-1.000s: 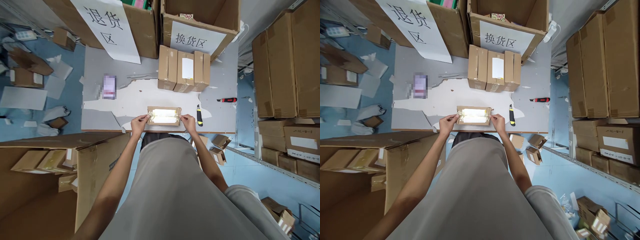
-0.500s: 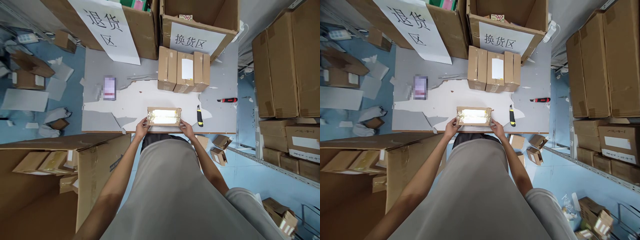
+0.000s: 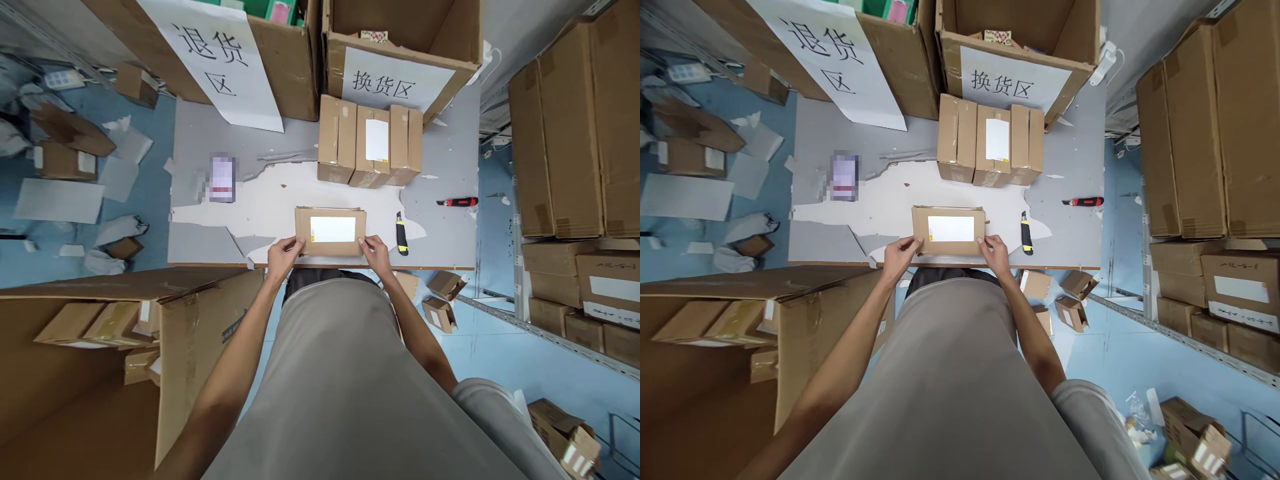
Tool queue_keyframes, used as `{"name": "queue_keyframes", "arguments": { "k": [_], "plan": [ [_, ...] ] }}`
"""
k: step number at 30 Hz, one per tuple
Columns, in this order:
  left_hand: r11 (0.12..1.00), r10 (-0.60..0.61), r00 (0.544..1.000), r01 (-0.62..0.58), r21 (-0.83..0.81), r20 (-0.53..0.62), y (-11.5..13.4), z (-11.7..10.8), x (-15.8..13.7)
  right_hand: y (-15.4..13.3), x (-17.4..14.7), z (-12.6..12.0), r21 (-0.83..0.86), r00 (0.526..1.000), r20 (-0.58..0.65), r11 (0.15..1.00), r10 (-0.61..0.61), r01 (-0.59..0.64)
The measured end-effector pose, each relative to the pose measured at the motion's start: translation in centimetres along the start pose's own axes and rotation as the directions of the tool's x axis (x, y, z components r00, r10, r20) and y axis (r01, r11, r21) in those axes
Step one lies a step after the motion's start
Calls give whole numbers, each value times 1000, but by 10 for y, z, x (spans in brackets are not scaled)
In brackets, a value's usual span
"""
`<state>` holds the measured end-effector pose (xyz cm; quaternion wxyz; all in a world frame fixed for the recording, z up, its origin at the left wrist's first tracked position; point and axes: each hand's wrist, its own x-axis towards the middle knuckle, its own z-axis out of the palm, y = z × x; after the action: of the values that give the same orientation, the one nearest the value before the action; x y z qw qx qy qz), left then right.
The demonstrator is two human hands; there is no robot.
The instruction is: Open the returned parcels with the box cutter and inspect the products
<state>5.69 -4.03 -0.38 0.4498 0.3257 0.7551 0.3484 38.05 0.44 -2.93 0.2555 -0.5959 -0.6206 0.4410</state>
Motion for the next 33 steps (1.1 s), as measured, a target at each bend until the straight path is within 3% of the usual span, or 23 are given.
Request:
{"name": "queue_keyframes", "arguments": {
  "k": [6, 12, 19, 27, 33],
  "plan": [
    [980, -152, 987, 144, 140, 51, -13, 3, 14, 3, 17, 4, -88, 996, 55, 994, 72, -67],
    [986, -161, 985, 163, -20, 65, -44, 2, 10, 29, 3, -5, 9, 991, 54, 992, 122, -122],
    [992, -123, 991, 121, 33, 56, -56, 9, -1, 39, -9, 5, 122, 975, 136, 974, 174, -191],
    [996, -80, 996, 79, 41, 29, -31, 12, -3, 14, 6, -4, 71, 988, 110, 991, 105, -113],
    [989, 137, 989, -132, 73, -60, 10, -4, 0, -24, 21, -21, 48, 1000, 7, 999, 16, -16]
  ]
}}
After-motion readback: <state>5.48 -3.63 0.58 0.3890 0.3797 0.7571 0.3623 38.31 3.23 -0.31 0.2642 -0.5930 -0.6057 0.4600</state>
